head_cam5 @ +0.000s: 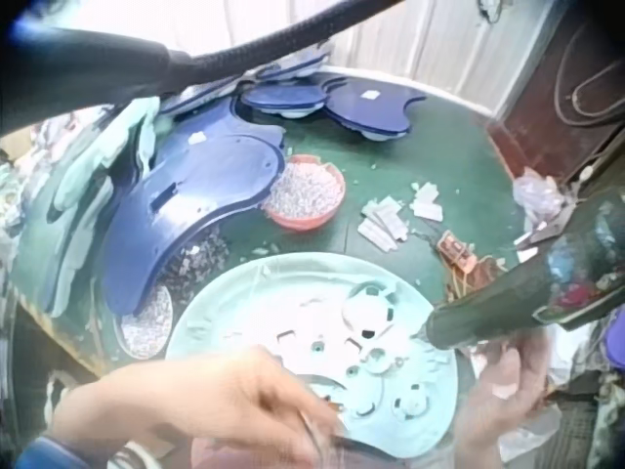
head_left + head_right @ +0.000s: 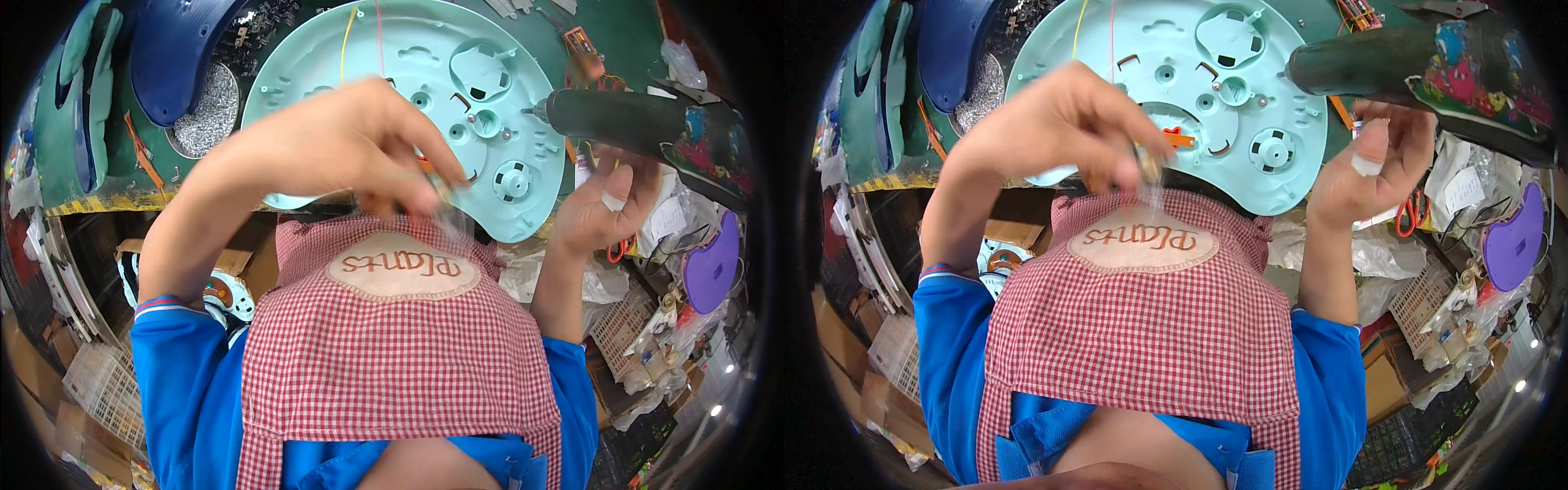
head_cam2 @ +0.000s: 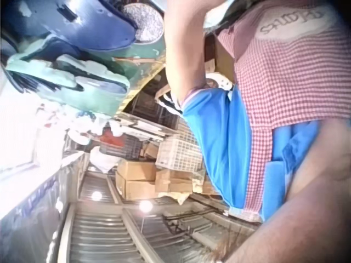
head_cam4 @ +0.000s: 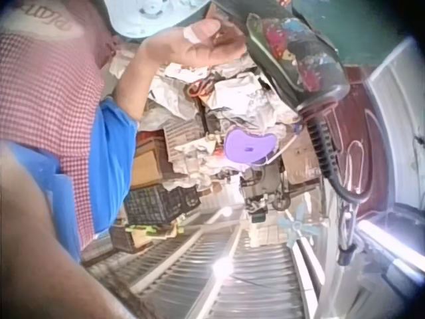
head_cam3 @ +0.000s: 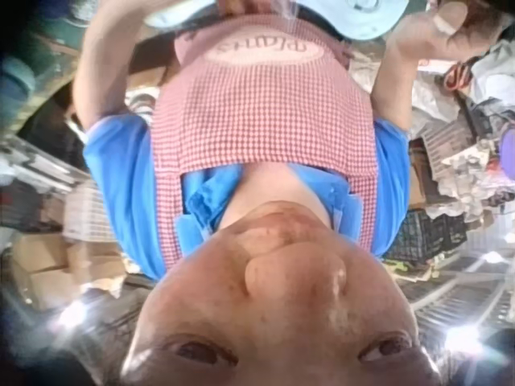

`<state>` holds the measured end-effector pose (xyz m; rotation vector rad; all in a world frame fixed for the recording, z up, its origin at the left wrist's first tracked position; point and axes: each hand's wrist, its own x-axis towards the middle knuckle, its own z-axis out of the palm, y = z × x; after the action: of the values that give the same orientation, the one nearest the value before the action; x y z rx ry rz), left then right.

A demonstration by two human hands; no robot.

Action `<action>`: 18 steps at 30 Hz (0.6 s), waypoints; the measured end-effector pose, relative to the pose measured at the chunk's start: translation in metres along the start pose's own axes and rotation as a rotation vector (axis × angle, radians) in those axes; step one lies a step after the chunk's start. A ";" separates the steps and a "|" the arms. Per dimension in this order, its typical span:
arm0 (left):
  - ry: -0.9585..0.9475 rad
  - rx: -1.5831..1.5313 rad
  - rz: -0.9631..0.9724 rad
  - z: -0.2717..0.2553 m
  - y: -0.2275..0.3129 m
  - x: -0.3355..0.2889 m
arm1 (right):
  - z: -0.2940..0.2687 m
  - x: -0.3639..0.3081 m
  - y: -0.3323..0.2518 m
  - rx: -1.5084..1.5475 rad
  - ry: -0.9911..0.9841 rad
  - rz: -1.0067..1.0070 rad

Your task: The person assembles a small electronic device by connecting wires to a circuit board inside a light blue plastic housing. They use a soldering iron to secure connections, cut wires with pliers, and attach a dark blue cover. The person tests the device by inserting batteries and checking for a light indicator.

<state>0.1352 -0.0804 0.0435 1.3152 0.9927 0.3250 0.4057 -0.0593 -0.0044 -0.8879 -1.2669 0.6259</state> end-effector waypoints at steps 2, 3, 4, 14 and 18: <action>-0.156 -0.298 -0.045 0.018 0.004 0.016 | 0.005 0.009 0.012 0.137 -0.130 -0.055; -0.046 -0.308 -0.087 0.026 -0.002 0.029 | 0.003 0.012 0.020 0.178 -0.268 -0.032; 0.098 -0.301 -0.099 0.035 -0.007 0.042 | 0.012 0.014 0.017 0.177 -0.320 0.048; 0.553 0.704 0.503 0.043 -0.045 0.078 | 0.015 0.028 0.010 0.314 -0.349 0.145; 0.584 0.718 0.424 0.051 -0.040 0.086 | 0.016 0.030 -0.002 0.301 -0.414 0.187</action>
<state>0.2101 -0.0648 -0.0320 2.1659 1.3812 0.7514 0.3969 -0.0322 0.0144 -0.6469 -1.4151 1.1613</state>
